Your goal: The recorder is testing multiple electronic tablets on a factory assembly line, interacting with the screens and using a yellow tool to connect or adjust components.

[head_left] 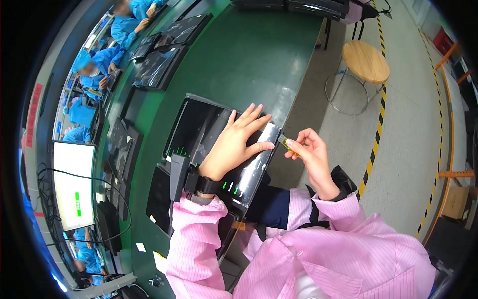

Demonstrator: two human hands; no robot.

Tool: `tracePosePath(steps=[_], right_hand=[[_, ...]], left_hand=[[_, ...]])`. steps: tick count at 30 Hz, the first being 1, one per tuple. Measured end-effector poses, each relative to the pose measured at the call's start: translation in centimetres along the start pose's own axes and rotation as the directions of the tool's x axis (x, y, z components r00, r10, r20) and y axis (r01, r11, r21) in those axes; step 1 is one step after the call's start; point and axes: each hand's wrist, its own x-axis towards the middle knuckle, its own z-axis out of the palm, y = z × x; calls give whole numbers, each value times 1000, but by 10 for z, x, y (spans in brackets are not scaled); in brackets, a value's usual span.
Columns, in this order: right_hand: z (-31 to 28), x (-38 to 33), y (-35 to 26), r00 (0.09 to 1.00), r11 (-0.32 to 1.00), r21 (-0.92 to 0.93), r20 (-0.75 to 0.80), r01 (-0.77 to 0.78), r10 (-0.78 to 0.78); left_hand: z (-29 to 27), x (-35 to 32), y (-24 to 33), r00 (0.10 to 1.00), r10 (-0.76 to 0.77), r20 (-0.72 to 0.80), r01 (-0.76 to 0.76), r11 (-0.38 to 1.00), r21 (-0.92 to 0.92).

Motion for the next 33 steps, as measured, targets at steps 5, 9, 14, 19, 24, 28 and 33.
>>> tracePosePath(steps=[5,9,14,19,24,28,33], right_hand=[[2,4,1,1000,1000,17,24,11,-11],[0,11,-2,1000,1000,9,29,3,-4],[-6,13,-11,992,999,-19,121,-44,46],[-6,14,-9,988,998,12,145,-55,53],[-8,16,-3,988,995,62,140,-73,64],[-4,20,0,987,997,58,157,-48,38],[10,24,8,997,999,-2,75,34,-33]], left_hand=[[-1,1,1,1000,8,9,-8,1000,1],[0,4,-1,1000,21,19,-21,1000,20],[0,4,-1,1000,14,23,-15,999,41],[0,7,-1,1000,21,22,-22,998,55],[-2,7,2,998,-8,54,5,999,45],[0,7,-1,999,2,45,-4,999,43],[-2,6,1,999,-10,48,8,999,44]])
